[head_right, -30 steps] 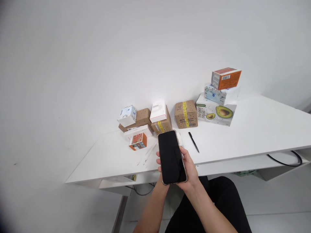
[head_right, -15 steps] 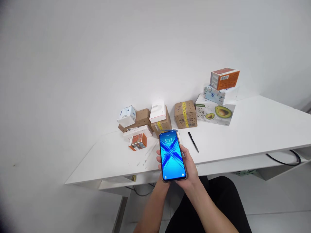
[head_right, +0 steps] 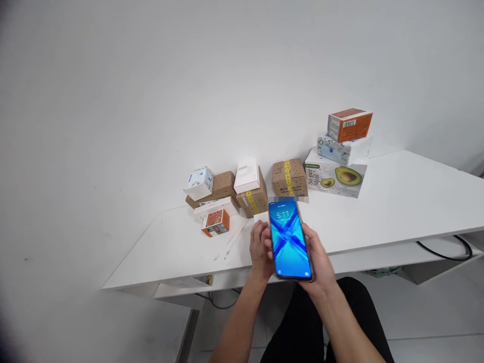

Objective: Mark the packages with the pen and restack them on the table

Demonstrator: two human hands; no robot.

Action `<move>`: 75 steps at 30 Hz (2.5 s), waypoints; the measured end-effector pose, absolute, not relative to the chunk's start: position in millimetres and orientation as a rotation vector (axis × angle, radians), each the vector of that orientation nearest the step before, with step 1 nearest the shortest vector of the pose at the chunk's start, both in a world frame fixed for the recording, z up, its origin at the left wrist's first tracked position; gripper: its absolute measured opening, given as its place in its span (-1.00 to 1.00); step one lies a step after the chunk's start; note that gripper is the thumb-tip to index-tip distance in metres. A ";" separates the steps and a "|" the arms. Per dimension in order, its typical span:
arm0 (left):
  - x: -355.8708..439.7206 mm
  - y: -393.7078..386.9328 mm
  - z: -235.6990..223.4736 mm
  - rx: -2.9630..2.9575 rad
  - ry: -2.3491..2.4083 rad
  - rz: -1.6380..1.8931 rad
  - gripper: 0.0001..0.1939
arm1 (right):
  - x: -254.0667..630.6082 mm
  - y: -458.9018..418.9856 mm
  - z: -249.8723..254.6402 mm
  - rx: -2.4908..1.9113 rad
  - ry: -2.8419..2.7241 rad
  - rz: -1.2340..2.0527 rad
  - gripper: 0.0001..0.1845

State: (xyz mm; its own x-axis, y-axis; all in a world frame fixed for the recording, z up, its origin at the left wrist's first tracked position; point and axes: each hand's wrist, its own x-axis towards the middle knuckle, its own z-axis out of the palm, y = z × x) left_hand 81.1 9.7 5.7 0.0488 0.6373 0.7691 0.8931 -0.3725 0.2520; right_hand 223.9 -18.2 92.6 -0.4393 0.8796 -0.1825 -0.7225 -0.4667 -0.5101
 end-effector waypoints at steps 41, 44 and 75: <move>6.2 18.5 165.8 -1.866 -1.443 -1.110 -0.13 | 309.3 77.2 -53.1 -1.408 -1.511 0.318 -0.64; -2.6 79.8 160.0 -1.827 -1.340 -1.177 -0.22 | 308.4 75.5 -50.5 -1.383 -1.525 0.336 -0.65; 184.0 218.2 71.1 -1.927 -2.249 -0.948 -0.26 | 302.8 73.4 -52.8 -1.421 -1.483 0.340 -0.69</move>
